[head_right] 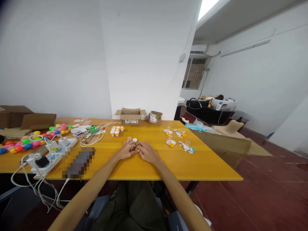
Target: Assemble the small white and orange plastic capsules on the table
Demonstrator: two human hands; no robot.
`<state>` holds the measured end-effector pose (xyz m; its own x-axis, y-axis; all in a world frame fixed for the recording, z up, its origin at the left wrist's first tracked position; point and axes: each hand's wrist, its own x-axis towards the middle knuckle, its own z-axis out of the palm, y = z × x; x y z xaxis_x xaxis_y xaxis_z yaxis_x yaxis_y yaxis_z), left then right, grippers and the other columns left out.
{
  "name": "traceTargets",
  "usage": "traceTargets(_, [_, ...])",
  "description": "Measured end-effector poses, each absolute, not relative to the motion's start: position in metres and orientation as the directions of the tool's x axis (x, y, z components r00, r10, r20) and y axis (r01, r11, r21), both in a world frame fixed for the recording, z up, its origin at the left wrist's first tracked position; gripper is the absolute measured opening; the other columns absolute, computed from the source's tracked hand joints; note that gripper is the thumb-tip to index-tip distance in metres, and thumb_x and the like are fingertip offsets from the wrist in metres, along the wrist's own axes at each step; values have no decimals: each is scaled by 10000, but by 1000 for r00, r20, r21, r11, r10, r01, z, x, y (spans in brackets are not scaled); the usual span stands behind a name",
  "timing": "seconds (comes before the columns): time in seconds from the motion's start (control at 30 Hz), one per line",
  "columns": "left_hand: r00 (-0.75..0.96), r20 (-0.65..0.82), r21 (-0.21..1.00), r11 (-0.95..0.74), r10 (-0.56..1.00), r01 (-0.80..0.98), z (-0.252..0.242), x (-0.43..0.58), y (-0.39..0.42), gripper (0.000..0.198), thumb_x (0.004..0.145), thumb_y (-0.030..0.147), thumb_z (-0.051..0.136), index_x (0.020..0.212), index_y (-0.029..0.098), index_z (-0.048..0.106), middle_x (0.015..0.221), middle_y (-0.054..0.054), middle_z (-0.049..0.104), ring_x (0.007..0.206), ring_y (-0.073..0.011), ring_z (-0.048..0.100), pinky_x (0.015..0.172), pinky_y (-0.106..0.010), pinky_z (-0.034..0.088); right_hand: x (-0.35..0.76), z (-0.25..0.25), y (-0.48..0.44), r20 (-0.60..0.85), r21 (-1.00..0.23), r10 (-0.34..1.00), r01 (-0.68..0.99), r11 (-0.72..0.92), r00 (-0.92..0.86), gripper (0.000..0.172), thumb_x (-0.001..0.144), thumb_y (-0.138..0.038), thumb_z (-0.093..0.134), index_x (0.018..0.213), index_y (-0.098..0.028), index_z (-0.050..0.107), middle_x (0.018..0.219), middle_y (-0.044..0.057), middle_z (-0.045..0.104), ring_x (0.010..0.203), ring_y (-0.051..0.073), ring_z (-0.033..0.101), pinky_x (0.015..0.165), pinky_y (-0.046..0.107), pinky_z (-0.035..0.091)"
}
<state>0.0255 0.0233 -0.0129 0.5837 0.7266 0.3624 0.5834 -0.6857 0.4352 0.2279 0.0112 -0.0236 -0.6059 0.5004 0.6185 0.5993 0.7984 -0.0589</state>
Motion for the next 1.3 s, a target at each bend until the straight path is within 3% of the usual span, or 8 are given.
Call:
traceTargets(0.73, [572, 350, 425, -670, 742, 609, -11, 27, 21, 219, 917, 432, 605, 962, 242, 705, 1097, -58, 627, 1108, -258, 483, 1017, -440, 400, 226, -25, 12, 646, -67, 507, 619, 782, -571, 264, 875, -65, 478, 975, -243, 647, 1049, 76, 670, 974, 218, 617, 857, 359, 513])
traceTargets(1.0, [567, 342, 430, -661, 749, 614, -10, 26, 20, 203, 905, 395, 617, 1027, 259, 707, 1109, -59, 635, 1129, -268, 488, 1030, -445, 392, 225, -24, 12, 652, -153, 553, 624, 766, -519, 163, 928, -154, 510, 917, -245, 644, 1006, 63, 669, 926, 204, 629, 854, 355, 519])
traceTargets(1.3, [591, 340, 420, -681, 731, 601, -8, 26, 19, 184, 905, 368, 614, 1026, 265, 707, 1097, -55, 641, 1129, -269, 491, 1034, -456, 390, 224, -20, 12, 642, -254, 592, 594, 763, -487, 161, 942, -187, 522, 858, -241, 648, 1007, 58, 659, 902, 190, 636, 825, 331, 524])
